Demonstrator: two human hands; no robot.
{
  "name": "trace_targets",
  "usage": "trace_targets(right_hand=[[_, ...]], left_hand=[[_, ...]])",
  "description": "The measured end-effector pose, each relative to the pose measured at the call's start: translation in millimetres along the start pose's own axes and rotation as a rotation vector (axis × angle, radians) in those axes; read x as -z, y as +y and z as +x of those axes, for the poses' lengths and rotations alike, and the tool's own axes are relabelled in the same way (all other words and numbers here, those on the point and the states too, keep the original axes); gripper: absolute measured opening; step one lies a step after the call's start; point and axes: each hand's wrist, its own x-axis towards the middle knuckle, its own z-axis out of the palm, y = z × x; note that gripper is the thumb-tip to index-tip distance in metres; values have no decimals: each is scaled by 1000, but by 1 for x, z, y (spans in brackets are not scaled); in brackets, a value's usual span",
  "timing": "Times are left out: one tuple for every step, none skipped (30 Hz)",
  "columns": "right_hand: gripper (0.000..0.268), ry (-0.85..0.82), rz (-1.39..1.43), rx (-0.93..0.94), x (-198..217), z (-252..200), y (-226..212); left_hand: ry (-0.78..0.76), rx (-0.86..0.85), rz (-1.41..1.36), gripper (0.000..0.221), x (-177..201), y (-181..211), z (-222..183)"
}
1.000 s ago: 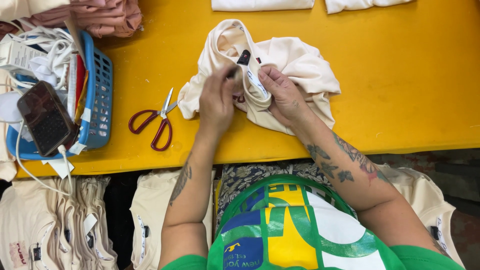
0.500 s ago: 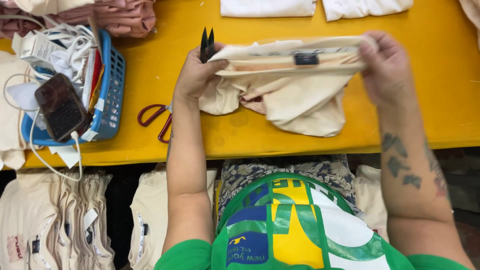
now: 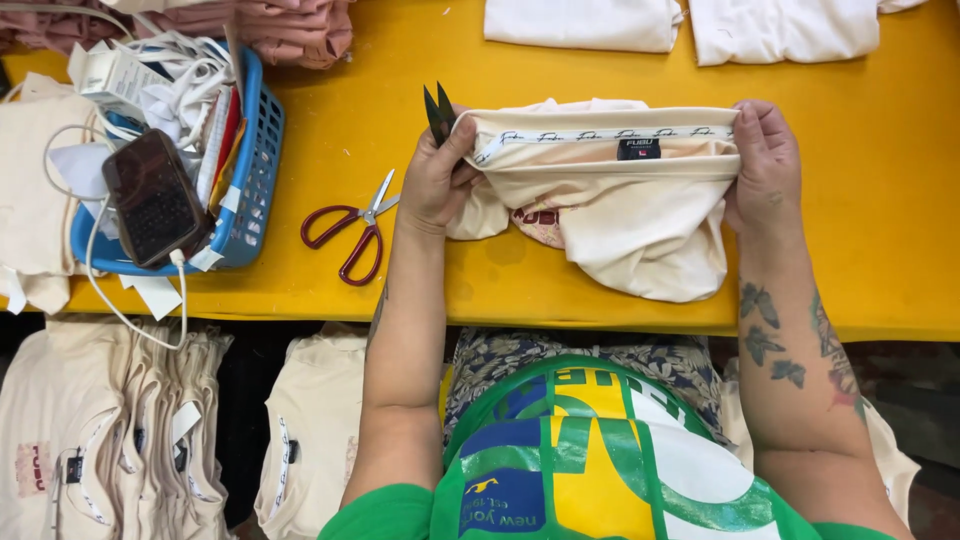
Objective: Trimming loose threads from t-shirts using scissors and stacking the finished garments.
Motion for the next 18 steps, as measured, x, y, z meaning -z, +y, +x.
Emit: trace_targets(right_hand=[[18, -7, -35, 19, -1, -4, 0], [18, -4, -39, 11, -2, -7, -1], [19, -8, -79, 38, -5, -9, -3], [20, -13, -119, 66, -8, -10, -5], [20, -12, -118, 67, -10, -11, -5], [20, -19, -126, 71, -11, -11, -6], [20, -24, -137, 76, -12, -13, -7], [20, -22, -137, 77, -13, -13, -6], [20, -19, -136, 70, -14, -14, -6], [21, -16, -136, 64, -14, -15, -6], [21, -15, -138, 65, -15, -16, -7], [25, -23, -132, 59, -16, -18, -8], [30, -33, -126, 54, -18, -19, -9], [30, -34, -127, 56, -20, -28, -15], [54, -206, -293, 37, -24, -36, -21], [85, -379, -458, 19, -28, -45, -27], [85, -383, -457, 21, -26, -51, -23], [69, -468, -752, 73, -24, -57, -18]], left_hand=[[40, -14, 15, 8, -1, -2, -2], [45, -7, 11, 8, -1, -4, -3], [84, -17, 20, 8, -2, -4, -3], [122, -26, 29, 9, -3, -4, -3], [121, -26, 30, 9, -2, -3, -2], [134, -38, 29, 10, -1, -2, -1], [147, -49, 26, 12, 0, -2, -1], [145, -47, 26, 12, 0, 0, -2], [153, -39, 42, 12, 0, 1, -3], [161, -31, 57, 12, 0, 2, -4], [160, -31, 55, 12, -1, 3, -4], [148, -26, 59, 13, -1, 4, -4], [137, -25, 64, 13, -2, 6, -4], [136, -27, 62, 13, 1, 5, -4], [130, -37, 21, 9, 5, 5, -3], [124, -48, -19, 5, 8, 6, -3], [125, -52, -18, 5, 10, 7, -4], [111, -20, -36, 9, 12, 8, -6]])
